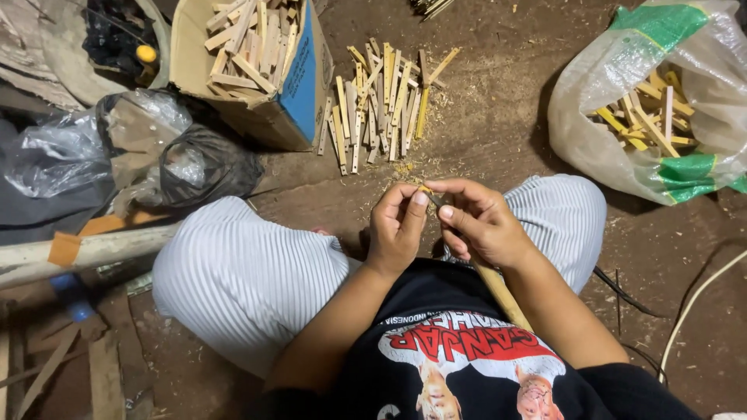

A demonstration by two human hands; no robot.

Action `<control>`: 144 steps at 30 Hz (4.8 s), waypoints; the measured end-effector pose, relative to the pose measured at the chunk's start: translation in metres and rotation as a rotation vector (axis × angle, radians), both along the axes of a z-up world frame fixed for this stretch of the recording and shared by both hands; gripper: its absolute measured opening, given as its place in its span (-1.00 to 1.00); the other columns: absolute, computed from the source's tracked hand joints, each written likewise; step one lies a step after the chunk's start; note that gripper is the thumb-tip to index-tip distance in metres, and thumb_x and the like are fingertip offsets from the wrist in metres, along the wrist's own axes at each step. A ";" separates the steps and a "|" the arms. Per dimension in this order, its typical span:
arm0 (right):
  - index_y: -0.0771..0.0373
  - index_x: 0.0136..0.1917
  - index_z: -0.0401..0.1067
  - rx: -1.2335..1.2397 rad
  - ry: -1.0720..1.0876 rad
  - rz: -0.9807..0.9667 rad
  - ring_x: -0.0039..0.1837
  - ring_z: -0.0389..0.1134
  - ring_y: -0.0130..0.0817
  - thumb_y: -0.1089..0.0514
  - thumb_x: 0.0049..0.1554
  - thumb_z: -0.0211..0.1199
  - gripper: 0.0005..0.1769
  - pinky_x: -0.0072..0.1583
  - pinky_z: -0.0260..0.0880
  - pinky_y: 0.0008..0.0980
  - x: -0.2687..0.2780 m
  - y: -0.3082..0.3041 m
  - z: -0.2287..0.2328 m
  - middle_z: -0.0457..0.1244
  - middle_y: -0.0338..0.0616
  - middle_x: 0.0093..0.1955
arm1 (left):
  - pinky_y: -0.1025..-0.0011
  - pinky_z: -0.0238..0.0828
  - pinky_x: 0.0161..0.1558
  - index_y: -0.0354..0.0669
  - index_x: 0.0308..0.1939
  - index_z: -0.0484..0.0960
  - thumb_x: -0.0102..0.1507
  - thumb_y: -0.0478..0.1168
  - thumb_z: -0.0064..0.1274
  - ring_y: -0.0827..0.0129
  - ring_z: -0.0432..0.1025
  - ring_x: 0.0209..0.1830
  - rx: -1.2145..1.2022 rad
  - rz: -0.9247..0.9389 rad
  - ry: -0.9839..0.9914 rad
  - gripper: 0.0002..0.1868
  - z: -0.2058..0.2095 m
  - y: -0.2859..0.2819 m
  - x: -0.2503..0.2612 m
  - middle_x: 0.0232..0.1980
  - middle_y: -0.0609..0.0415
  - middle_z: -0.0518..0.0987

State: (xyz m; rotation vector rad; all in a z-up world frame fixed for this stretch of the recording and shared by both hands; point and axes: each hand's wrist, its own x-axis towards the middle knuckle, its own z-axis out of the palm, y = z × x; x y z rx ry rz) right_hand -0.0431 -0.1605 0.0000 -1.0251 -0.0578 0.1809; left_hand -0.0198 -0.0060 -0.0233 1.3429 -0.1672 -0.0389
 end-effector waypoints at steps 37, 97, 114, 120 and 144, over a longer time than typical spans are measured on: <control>0.33 0.39 0.23 0.064 0.230 -0.100 -0.48 0.10 -0.55 0.32 0.26 0.06 -0.57 -0.57 0.13 -0.63 0.002 -0.031 -0.043 0.12 -0.04 -0.22 | 0.44 0.43 -0.46 -0.21 -0.29 0.58 0.50 -0.11 -0.34 0.31 0.42 -0.59 0.211 -0.009 -0.207 -0.57 0.003 -0.001 0.004 -0.52 0.03 0.53; 0.26 0.45 0.26 -0.029 0.435 -0.528 -0.39 0.15 -0.61 0.24 0.24 0.22 -0.48 -0.44 0.17 -0.71 0.006 -0.141 -0.099 0.37 0.12 0.00 | -0.08 0.54 0.05 -0.16 -0.06 0.58 0.14 0.05 0.25 -0.06 0.55 0.10 1.291 -0.103 0.245 -0.55 -0.259 -0.032 0.169 -0.03 -0.10 0.60; 0.37 0.50 0.24 0.068 0.305 -0.170 -0.22 0.22 -0.50 0.18 0.26 0.11 -0.44 -0.35 0.29 -0.64 0.014 -0.082 -0.062 0.30 0.10 0.06 | 0.23 0.57 -0.12 -0.15 -0.13 0.52 0.36 -0.19 0.00 0.22 0.64 -0.26 0.368 0.445 -0.109 -0.88 0.027 -0.015 0.150 -0.32 0.04 0.71; 0.46 0.41 0.33 -0.062 0.080 -0.133 -0.37 0.34 -0.30 0.31 0.21 0.15 -0.51 -0.43 0.42 -0.42 0.021 -0.044 -0.009 0.26 0.18 -0.15 | 0.09 0.64 0.00 -0.33 0.14 0.63 0.34 -0.36 0.07 -0.05 0.61 0.00 0.518 0.031 -0.096 -0.71 0.077 0.000 0.051 0.00 -0.29 0.67; 0.50 0.36 0.30 -0.116 -0.006 -0.035 -0.50 0.34 -0.33 0.44 0.21 0.06 -0.56 -0.53 0.43 -0.45 -0.002 0.000 0.016 0.21 0.03 -0.17 | 0.20 0.63 -0.43 -0.37 -0.25 0.68 0.10 -0.42 0.27 -0.12 0.61 -0.30 0.412 0.190 -0.207 -0.84 0.039 0.002 -0.007 -0.33 -0.33 0.66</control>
